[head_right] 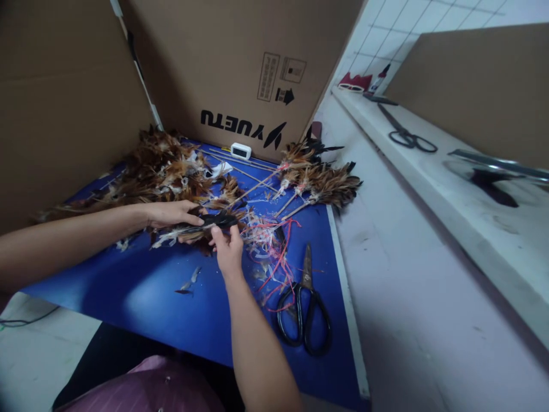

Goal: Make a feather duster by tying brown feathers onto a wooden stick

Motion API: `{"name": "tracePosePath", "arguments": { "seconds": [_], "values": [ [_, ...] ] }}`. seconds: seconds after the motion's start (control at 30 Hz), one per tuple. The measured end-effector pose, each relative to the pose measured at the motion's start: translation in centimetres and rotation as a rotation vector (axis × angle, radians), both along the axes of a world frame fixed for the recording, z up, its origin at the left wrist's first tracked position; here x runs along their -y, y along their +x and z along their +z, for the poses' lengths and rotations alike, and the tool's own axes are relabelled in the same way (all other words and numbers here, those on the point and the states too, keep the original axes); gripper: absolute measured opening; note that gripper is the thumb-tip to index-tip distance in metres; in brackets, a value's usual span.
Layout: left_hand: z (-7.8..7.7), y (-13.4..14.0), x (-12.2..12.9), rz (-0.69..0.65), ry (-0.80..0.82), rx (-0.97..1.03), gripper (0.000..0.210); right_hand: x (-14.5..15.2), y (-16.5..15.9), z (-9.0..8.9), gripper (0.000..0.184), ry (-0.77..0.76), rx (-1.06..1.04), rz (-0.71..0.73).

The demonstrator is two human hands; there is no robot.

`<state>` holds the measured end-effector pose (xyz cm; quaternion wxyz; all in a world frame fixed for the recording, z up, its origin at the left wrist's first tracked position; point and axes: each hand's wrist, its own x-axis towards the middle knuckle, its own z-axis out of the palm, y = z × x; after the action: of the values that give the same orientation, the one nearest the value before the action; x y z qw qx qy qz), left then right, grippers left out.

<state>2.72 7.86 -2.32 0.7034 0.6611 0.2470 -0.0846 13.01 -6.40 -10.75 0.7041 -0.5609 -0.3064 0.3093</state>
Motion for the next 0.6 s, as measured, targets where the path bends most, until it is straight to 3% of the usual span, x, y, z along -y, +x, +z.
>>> {"name": "tracePosePath", "arguments": {
  "seconds": [0.27,0.47,0.6],
  "values": [
    [-0.5,-0.1,-0.6,0.149,0.168,0.027,0.018,-0.7,0.4,-0.9,0.023,0.007,-0.204,-0.105],
    [-0.7,-0.5,-1.7,0.262,0.085,0.064,0.021,-0.6,0.5,-0.6,0.023,0.044,-0.302,-0.152],
    [-0.7,-0.6,-1.9,0.373,0.121,0.151,0.024,-0.7,0.6,-0.5,0.024,0.043,-0.334,-0.161]
  ]
}}
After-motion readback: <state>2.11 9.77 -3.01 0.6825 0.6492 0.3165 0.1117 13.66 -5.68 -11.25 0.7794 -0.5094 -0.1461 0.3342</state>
